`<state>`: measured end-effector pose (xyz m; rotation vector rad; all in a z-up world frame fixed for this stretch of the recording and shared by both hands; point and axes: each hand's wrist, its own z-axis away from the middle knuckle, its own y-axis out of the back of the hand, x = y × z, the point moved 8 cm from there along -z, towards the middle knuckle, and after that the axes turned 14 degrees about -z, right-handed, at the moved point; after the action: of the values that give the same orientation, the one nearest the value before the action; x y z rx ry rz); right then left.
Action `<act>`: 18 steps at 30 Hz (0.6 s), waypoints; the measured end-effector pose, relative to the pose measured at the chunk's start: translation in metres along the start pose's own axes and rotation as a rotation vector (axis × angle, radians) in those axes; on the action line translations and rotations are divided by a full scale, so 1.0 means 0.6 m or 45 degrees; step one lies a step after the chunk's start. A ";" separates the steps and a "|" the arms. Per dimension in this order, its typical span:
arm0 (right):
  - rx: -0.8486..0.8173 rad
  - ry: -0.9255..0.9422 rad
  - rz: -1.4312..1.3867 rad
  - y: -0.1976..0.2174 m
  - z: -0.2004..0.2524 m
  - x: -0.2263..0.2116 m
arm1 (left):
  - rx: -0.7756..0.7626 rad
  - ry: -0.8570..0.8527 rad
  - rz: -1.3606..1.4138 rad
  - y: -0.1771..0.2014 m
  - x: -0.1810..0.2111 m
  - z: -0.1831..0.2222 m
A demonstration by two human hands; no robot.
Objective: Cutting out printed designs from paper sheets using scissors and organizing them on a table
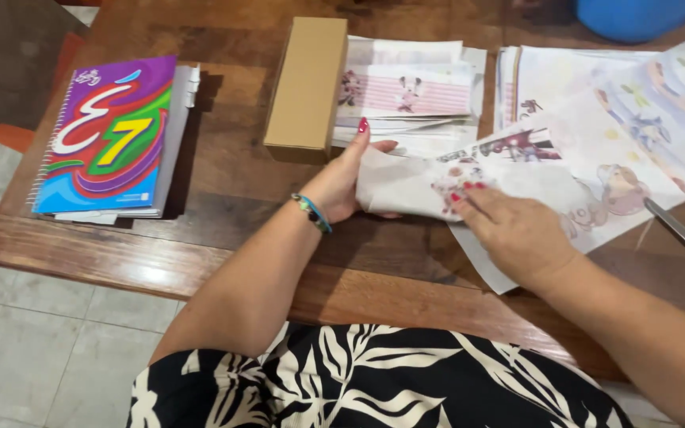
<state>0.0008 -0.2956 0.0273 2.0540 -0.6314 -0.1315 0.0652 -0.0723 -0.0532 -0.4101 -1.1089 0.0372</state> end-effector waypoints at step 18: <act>-0.112 0.066 -0.419 -0.022 0.020 0.052 | 0.048 -0.008 -0.536 -0.014 0.041 0.058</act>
<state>0.0288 -0.3147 0.0146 2.0546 -0.2473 -0.2905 0.0446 -0.0636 -0.0160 -0.1373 -1.1799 -0.3109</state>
